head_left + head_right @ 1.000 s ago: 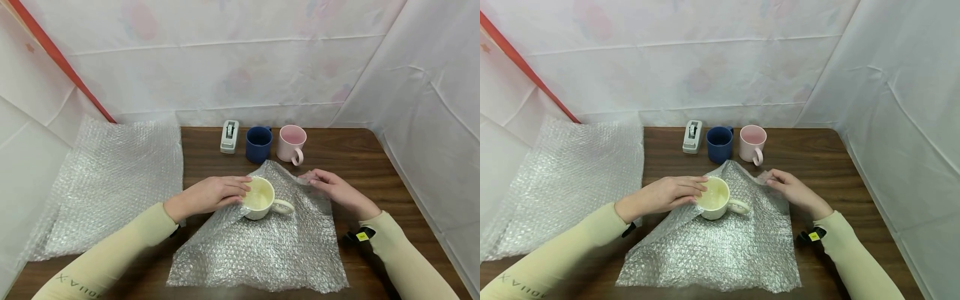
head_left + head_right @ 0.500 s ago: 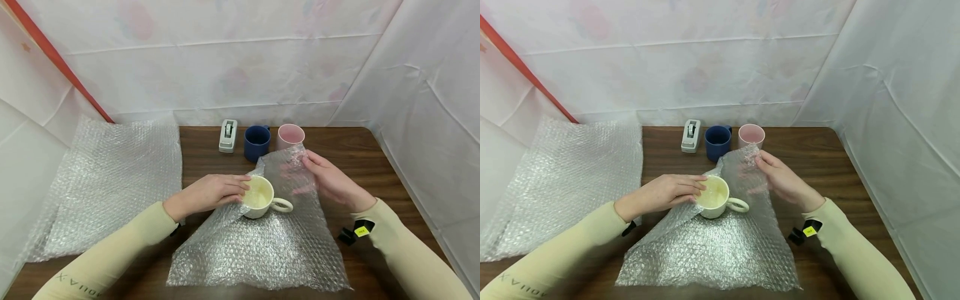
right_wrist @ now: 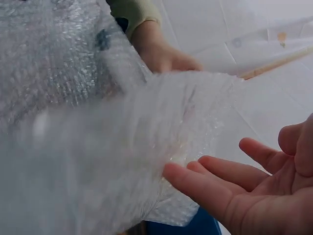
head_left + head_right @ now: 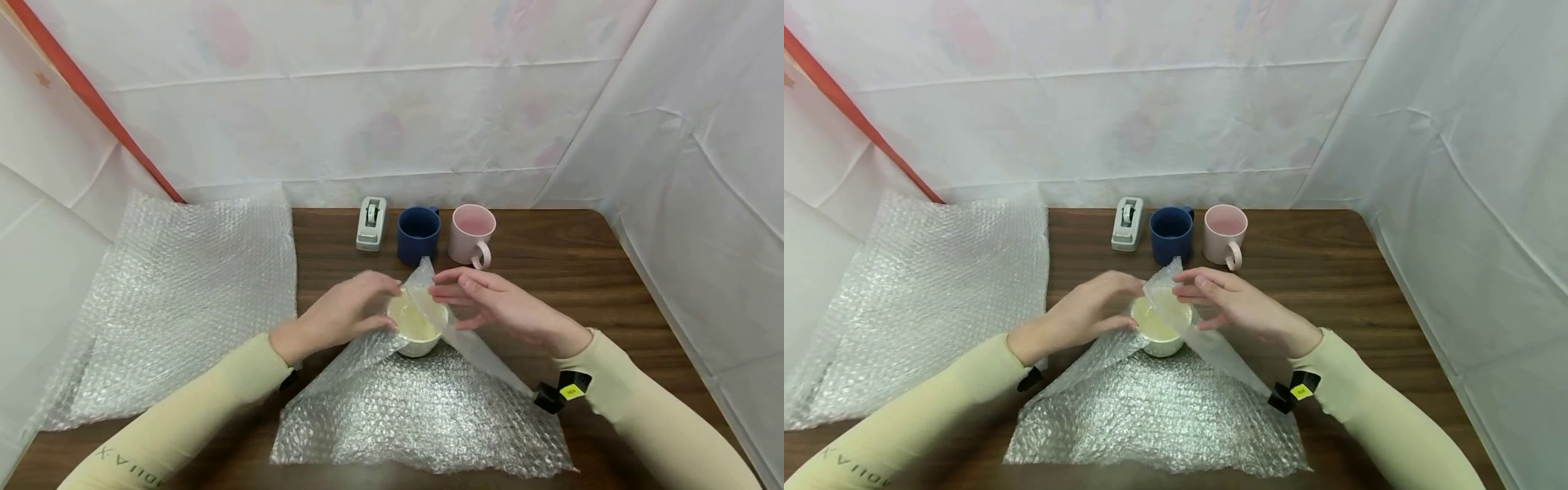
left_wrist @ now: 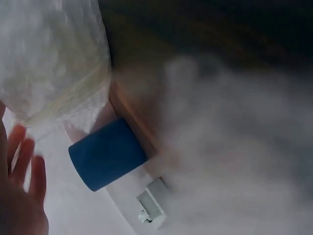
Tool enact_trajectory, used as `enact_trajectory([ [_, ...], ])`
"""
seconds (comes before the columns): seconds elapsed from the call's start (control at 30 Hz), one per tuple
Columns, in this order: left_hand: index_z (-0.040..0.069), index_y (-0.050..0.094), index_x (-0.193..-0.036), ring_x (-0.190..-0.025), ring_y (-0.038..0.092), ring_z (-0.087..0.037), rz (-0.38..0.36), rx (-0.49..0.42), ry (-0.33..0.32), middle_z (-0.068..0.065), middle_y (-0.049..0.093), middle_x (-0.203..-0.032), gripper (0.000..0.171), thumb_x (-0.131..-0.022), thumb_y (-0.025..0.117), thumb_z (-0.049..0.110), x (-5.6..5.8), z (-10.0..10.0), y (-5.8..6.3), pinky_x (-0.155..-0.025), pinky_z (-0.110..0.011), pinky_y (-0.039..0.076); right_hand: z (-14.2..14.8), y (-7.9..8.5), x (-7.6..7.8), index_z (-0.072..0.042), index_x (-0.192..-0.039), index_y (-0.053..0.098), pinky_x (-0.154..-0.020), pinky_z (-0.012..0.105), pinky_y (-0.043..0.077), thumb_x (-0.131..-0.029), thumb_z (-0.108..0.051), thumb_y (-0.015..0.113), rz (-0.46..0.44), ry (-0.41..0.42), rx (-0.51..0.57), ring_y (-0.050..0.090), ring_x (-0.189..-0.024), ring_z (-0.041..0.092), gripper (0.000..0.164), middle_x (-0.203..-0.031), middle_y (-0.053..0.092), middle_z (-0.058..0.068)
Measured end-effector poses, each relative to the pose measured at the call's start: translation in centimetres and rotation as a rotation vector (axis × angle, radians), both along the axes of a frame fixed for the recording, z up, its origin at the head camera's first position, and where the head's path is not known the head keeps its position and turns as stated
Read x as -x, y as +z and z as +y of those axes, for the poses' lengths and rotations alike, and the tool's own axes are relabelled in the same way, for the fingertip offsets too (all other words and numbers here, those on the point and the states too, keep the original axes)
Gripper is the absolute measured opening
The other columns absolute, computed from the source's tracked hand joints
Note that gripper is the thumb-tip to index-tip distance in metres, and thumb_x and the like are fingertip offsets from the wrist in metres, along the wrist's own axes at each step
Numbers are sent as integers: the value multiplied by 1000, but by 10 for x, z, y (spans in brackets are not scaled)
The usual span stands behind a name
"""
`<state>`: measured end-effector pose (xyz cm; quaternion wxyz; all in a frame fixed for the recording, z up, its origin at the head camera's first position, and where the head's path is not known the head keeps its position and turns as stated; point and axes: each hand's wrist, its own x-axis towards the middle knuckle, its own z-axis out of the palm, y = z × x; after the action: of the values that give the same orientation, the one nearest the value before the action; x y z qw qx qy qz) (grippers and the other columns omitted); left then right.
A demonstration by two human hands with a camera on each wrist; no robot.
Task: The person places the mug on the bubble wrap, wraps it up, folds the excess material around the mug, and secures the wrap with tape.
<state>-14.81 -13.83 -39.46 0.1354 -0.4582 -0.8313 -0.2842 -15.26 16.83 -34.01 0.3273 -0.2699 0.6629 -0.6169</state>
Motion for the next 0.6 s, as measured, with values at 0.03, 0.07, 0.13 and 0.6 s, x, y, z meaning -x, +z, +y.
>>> enact_trajectory([
  [0.03, 6, 57, -124, -118, 55, -21, 11, -28, 34, -8, 59, -127, 61, -78, 84, 35, 0, 0, 0, -98, -35, 47, 0, 0, -1, 7, -148, 32, -95, 56, 49, -111, -33, 31, -8, 1, 1, 39, -139, 39, 54, -150, 41, 26],
  [0.07, 5, 54, -125, -117, 54, -23, 26, -48, 58, -9, 57, -127, 68, -74, 87, 36, 1, 0, 1, -99, -36, 46, -1, -1, -1, 7, -148, 31, -95, 56, 48, -111, -32, 32, -16, 0, 0, 38, -139, 39, 54, -150, 41, 26],
  [0.13, 3, 50, -128, -122, 49, -26, 65, -54, 66, -11, 52, -133, 79, -69, 89, 37, 2, -1, 4, -102, -37, 44, -1, -1, -2, 6, -148, 31, -96, 55, 48, -111, -30, 33, -13, -1, -15, 38, -140, 39, 52, -150, 41, 25],
  [0.6, 10, 67, -114, -132, 51, -22, 173, 174, -207, -6, 61, -136, 31, -87, 78, 22, 6, -2, 18, -105, -37, 43, -6, -6, -5, -14, -141, 54, -106, 45, 42, -98, -13, 63, 717, 223, -450, 39, -139, 22, 44, -159, 34, 3],
])
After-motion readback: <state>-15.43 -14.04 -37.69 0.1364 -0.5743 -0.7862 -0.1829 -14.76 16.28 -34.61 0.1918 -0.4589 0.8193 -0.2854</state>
